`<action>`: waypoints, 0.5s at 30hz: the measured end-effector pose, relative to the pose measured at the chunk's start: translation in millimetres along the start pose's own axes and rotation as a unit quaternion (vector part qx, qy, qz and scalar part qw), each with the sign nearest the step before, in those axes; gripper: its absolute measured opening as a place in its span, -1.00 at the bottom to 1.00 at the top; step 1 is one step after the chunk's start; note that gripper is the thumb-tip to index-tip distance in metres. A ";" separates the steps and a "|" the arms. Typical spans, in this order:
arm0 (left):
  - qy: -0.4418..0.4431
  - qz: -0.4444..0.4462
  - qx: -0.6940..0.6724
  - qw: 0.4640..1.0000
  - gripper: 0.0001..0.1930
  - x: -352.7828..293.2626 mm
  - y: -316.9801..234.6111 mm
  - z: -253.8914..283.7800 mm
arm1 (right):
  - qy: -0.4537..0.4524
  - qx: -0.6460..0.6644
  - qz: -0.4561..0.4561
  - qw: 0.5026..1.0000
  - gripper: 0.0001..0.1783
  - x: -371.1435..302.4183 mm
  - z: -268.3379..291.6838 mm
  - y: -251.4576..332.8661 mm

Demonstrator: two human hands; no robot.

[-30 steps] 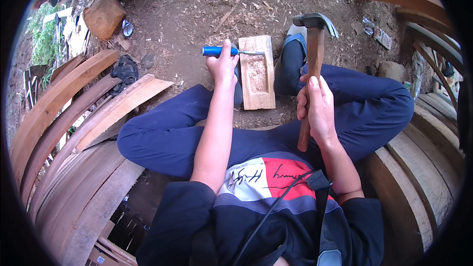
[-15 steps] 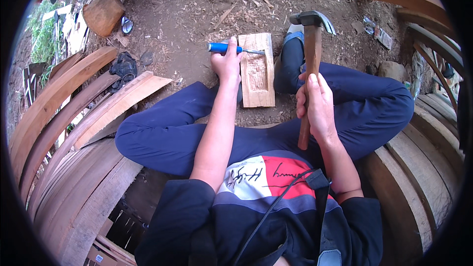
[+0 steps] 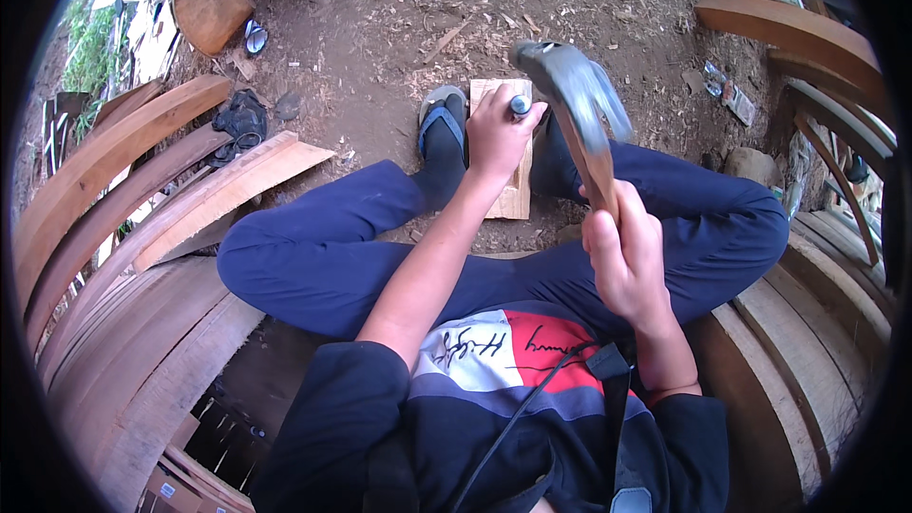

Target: The person sits cross-legged on the ground and uses a chisel and hammer to carve a rectangular recess into a small wooden block. They repeatedly strike the chisel to remove wood chips and deepen the cavity.

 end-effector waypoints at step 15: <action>0.046 0.050 -0.043 0.997 -0.73 1.3 11.4 -12.3 | -0.055 -0.041 0.116 0.991 -0.68 -16.0 1.6 1.6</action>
Point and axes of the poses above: each hand's wrist, its own x-axis towards the middle knuckle, its own z-axis out of the back of the hand, y = z × x, the point moved 3 cm from there along x, towards the middle knuckle, and after that the axes turned 5 degrees about -x, right-handed, at the moved point
